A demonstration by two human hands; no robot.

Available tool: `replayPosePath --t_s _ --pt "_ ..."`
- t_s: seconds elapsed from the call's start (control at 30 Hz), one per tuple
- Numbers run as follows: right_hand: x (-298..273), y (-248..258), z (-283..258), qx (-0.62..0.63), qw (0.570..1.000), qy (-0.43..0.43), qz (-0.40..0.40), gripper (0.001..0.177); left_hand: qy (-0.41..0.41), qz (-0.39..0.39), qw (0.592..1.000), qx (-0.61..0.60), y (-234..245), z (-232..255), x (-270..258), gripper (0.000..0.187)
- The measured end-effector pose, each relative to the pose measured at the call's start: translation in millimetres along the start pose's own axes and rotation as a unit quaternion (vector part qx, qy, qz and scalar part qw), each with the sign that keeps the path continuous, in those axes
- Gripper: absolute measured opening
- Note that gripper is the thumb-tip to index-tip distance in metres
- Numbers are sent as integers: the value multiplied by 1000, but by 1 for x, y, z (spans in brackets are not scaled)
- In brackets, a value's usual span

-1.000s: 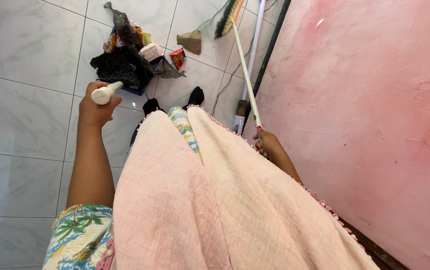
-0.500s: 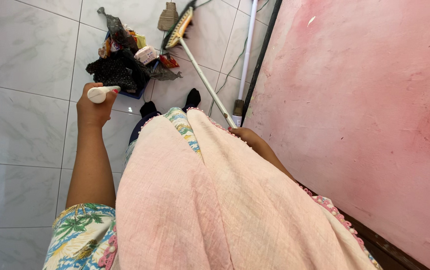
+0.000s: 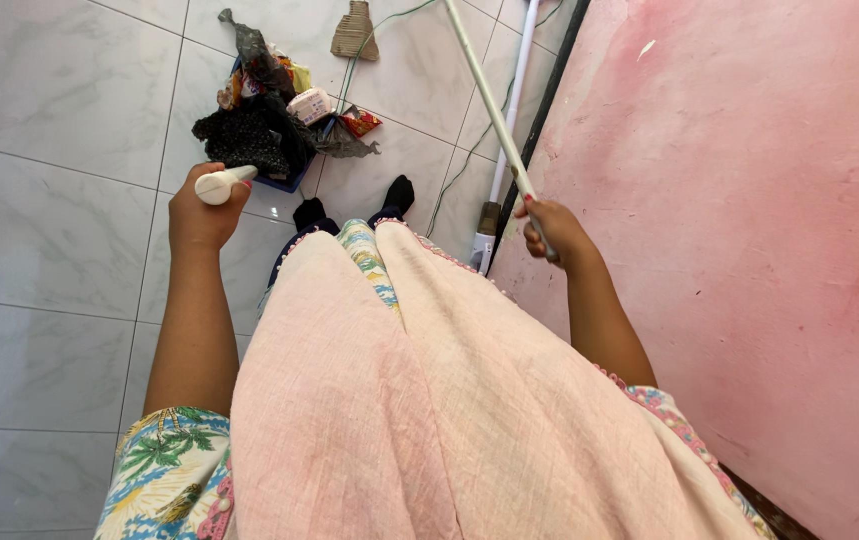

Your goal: The person sweeps debris from a tiled floor into a blue dustpan using a small brush.

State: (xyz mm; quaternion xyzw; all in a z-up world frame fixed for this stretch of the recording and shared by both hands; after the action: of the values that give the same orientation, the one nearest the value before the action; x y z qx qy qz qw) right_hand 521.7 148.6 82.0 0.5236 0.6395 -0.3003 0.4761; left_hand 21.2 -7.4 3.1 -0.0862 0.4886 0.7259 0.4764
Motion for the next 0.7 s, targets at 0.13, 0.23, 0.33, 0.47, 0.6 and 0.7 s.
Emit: replayPosePath --t_s 0.13,0.23,0.33,0.47,0.6,0.7 --pt "78 -31 -42 27 998 -56 1 39 -12 -2 1000 -5 -4 -7 -3 53" --pt "114 -57 -39 -3 993 -114 26 43 2 -3 1000 -10 -5 -8 -9 53" --pt "121 -66 -21 -102 978 -167 69 46 -5 -4 1000 12 -6 -2 -14 51" --pt "113 -51 8 -194 961 -180 75 48 18 -9 1000 -10 -3 1 -17 52" --pt "100 -31 35 -203 959 -185 74 46 20 -11 1000 1 -1 -2 -7 51" --pt "95 -37 65 -206 955 -206 50 43 -10 4 1000 15 0 -4 5 52"
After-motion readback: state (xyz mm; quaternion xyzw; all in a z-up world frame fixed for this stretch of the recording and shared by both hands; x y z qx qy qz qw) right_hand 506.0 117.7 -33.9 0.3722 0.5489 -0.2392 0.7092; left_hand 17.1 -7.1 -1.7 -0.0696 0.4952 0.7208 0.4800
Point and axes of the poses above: each hand's wrist, its own x-axis towards the middle knuckle, its own y-axis out of the back of the hand, z = x × y, the point moved 1 cm from there along x, towards the middle knuckle, and after that the axes turned 5 degrees about x, right-handed, at the moved point
